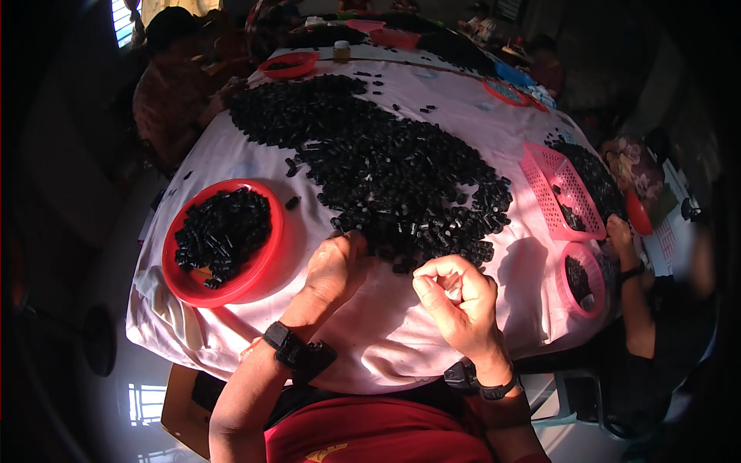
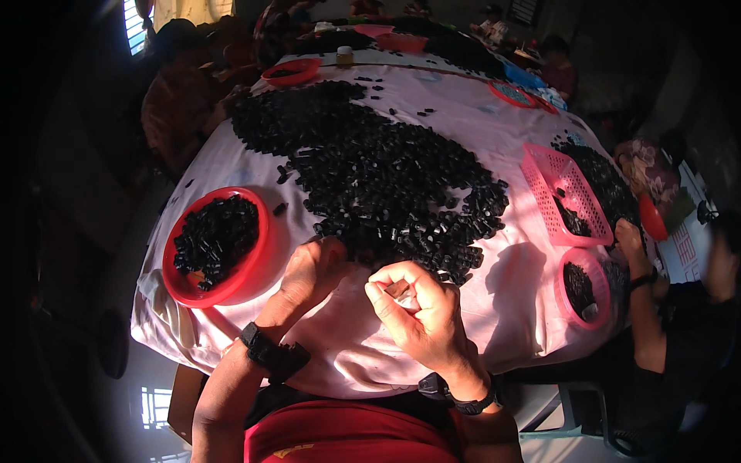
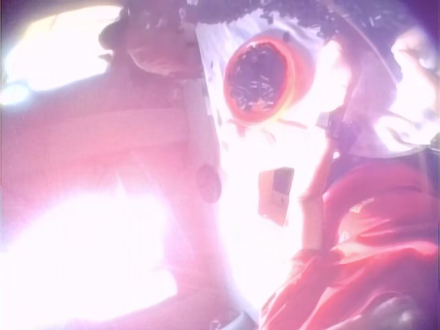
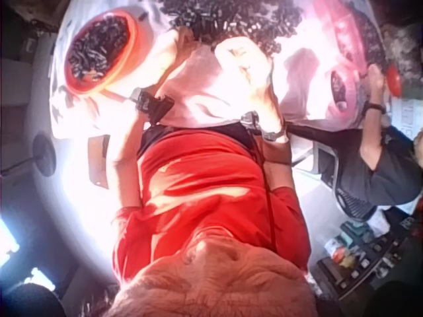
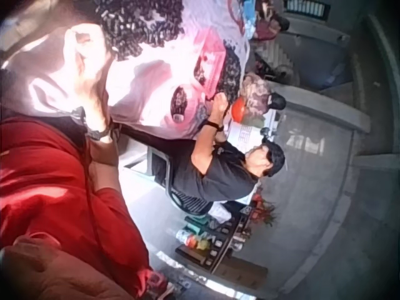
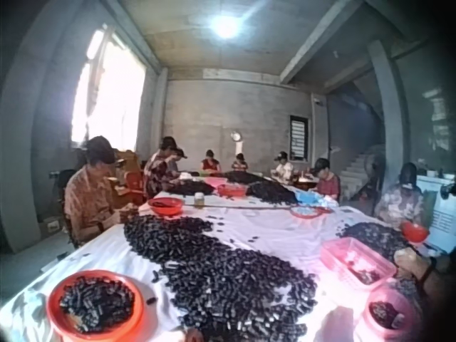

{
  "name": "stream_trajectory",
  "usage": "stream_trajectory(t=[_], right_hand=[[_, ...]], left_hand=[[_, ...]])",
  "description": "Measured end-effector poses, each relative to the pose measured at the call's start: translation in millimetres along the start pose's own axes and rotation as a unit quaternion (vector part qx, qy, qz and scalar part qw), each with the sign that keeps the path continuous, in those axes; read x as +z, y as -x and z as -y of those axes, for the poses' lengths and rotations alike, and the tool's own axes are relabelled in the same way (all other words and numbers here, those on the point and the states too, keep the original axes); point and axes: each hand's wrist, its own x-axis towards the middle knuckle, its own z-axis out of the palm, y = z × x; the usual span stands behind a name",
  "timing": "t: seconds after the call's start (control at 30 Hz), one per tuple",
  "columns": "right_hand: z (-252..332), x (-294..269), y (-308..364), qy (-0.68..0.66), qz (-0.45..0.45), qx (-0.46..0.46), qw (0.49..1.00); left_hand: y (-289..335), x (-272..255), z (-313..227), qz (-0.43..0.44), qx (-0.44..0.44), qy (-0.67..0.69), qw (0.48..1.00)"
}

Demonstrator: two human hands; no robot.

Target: Sort and inspect small black shoe components at a production table.

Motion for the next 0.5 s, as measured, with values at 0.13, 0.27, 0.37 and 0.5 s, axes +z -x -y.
stream_trajectory(t=[0.13,0.27,0.37,0.5], right_hand=[[4.1,-0.9,-1.8,0.033,0.013,0.006,0.999],[0.3,4.6,-0.6,0.026,0.005,0.031,0.999],[-0.5,4.8,-1.9,0.051,0.031,0.026,0.998],[5.6,7.2,-1.7,0.055,0.077,0.018,0.995]], left_hand=[[1.1,1.7,6.0,-0.033,0.056,-0.039,0.997],[6.7,-1.9,10.5,-0.025,0.035,0.019,0.999],[21.5,-10.6,8.1,0.030,-0.021,0.284,0.958],[51.3,-25.6,-6.6,0.178,-0.139,0.650,0.726]])
